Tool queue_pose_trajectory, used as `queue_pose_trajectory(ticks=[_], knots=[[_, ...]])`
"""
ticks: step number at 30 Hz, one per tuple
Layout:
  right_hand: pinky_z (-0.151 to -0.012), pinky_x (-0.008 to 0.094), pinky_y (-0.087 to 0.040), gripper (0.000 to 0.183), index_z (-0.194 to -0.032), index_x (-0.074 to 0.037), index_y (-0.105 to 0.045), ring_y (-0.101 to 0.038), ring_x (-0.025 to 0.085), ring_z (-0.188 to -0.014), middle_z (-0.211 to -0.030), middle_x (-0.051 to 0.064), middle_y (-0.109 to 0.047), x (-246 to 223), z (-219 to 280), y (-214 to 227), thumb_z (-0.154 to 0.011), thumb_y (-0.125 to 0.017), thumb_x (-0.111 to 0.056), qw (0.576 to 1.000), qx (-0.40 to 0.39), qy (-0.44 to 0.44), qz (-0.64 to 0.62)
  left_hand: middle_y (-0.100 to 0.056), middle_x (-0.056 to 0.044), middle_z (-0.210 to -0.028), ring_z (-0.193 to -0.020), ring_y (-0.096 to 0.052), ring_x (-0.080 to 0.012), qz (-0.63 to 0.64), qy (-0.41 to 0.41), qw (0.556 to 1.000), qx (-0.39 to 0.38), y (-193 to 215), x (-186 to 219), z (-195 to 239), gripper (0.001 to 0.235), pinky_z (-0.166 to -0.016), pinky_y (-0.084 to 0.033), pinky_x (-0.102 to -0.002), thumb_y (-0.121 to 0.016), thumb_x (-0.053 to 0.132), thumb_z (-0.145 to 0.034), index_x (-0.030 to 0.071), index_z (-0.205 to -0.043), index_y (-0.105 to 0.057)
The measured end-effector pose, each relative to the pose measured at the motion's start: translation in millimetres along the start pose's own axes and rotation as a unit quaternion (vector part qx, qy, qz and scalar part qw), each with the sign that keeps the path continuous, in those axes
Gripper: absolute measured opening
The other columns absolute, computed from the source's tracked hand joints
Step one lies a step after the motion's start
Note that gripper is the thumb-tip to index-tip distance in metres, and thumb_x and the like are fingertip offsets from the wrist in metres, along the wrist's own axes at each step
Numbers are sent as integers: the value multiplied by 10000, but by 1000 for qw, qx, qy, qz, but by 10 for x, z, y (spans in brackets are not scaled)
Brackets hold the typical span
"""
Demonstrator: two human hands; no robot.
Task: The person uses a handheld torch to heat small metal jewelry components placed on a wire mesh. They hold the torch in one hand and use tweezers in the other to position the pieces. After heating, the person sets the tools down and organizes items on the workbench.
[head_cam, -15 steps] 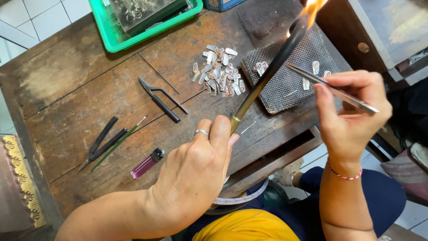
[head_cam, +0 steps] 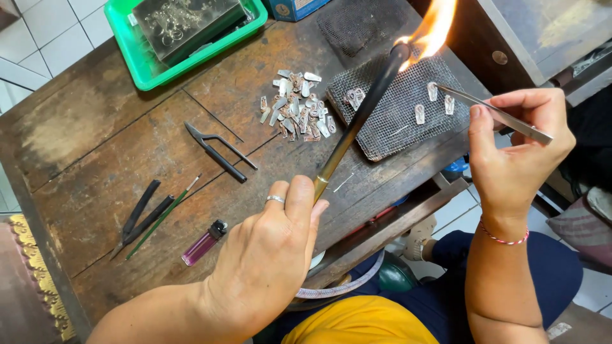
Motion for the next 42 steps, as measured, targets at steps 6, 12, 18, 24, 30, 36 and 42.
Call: queue_pose_trajectory(ticks=[6,12,18,24,30,36,42], knots=[[-865,352,-570,159,-1127,138,-603,-703,281,-932,-1069,238,-661,-37,13,8,-1148,-756,174,1000,-3,16,-9,-565,-62,-872,-522,-702,-306,19,4,1000,-19,-16,-3,-6,247,-331,-523,-416,-587,361,-1072,133,-1085,-493],[-874,340,-524,196,-1174,149,-559,-653,283,-978,-1120,254,-621,-157,-32,-33,-1203,-753,163,997,-20,8,-72,-547,-45,-863,-483,-674,-264,-9,-7,1000,-4,46,54,17,247,-307,-501,-383,-590,358,-1080,142,-1028,-482],[-828,314,-568,167,-1145,130,-588,-706,259,-926,-1065,221,-635,-403,7,-220,-1102,-750,135,996,-68,-14,-62,-554,-41,-860,-496,-677,-256,-22,-13,1000,-2,44,55,32,253,-325,-495,-372,-592,363,-1079,146,-1010,-481],[-886,398,-534,158,-1172,185,-643,-691,365,-1007,-1142,315,-697,-396,276,120,-1149,-776,103,993,-67,75,-65,-544,-42,-844,-502,-692,-287,-19,-17,998,-51,-17,48,99,231,-309,-502,-403,-567,362,-1082,154,-1045,-475],[-805,420,-546,105,-996,136,-700,-697,392,-916,-1027,324,-714,-484,432,133,-984,-796,178,967,-97,220,-87,-537,-83,-880,-516,-679,-388,27,-6,994,-104,-139,14,204,220,-319,-508,-495,-547,339,-1080,147,-1036,-451],[-800,421,-533,109,-1025,104,-686,-693,379,-895,-1025,295,-718,-418,501,55,-984,-772,157,969,-100,206,-96,-567,-70,-859,-477,-670,-326,17,-24,998,-57,-90,-19,239,226,-291,-474,-417,-574,317,-1070,114,-1044,-478],[-795,406,-557,135,-1004,107,-674,-705,378,-909,-1009,299,-718,-437,489,16,-970,-785,176,968,-105,209,-94,-566,-71,-873,-492,-680,-359,22,-8,997,-78,-131,-40,246,245,-284,-492,-447,-554,345,-1080,129,-1020,-455]])
Point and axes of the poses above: each hand's wrist, its own z-axis away from the middle knuckle, its own y-axis out of the back of the hand, x = y × z, the point moved 9 cm from there along -z, towards the middle knuckle
